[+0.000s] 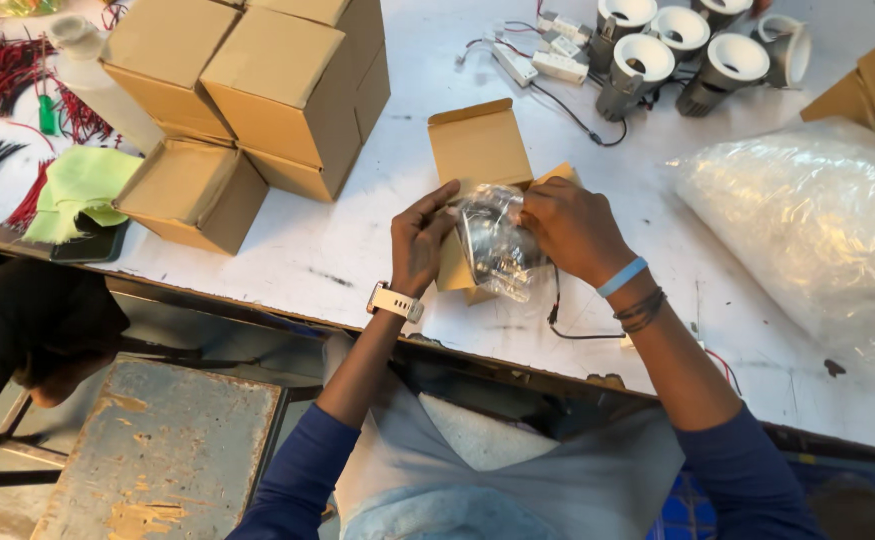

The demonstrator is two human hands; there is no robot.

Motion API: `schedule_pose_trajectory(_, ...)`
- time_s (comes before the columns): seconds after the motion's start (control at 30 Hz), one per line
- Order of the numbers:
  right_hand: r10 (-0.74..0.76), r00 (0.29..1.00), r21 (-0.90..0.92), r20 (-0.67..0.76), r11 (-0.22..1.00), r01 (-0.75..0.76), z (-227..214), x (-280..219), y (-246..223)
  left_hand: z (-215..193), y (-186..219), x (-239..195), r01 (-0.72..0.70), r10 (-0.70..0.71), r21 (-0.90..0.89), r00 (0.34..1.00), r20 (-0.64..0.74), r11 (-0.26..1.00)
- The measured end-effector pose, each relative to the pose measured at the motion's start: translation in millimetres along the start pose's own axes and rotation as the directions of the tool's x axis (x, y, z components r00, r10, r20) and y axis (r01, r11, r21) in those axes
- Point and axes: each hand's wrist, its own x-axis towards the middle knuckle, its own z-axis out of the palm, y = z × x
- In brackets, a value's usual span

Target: The person repeatedly wraps small cylindrical electronic components in bubble wrap, places them into small cardboard boxes along with power adapters, and closes the boxes. The person stacks the finished boxes on the table.

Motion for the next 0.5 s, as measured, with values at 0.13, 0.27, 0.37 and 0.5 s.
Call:
schedule_pose_trajectory(0.13, -0.065, 0.991, -0.075, 0.116, 0.994, 0.074, 11, -4, 5, 4, 3, 2, -0.04, 0.044, 0.116, 0.999, -0.025, 0.992)
schedule_pose_trajectory(0.27, -0.131, 0.95, -0.318, 0.284, 0.922, 0.222, 23, 2, -13, 9, 8, -1, -0.042, 0.052, 0.284, 0.998, -0.028, 0.958)
schedule_pose_trajectory(0.37, -0.134, 0.905, -0.351, 0.403, 0.891, 0.289, 17, 11, -12, 15, 13, -3, -0.061, 0.079, 0.382, 0.996, -0.032, 0.922)
schedule_pose_trajectory(0.5, -0.127, 0.773, 0.13, 0.621, 0.99, 0.058, 4, 28, -3, 14, 20, -5, -0.053, 0.075, 0.485, 0.997, -0.025, 0.873)
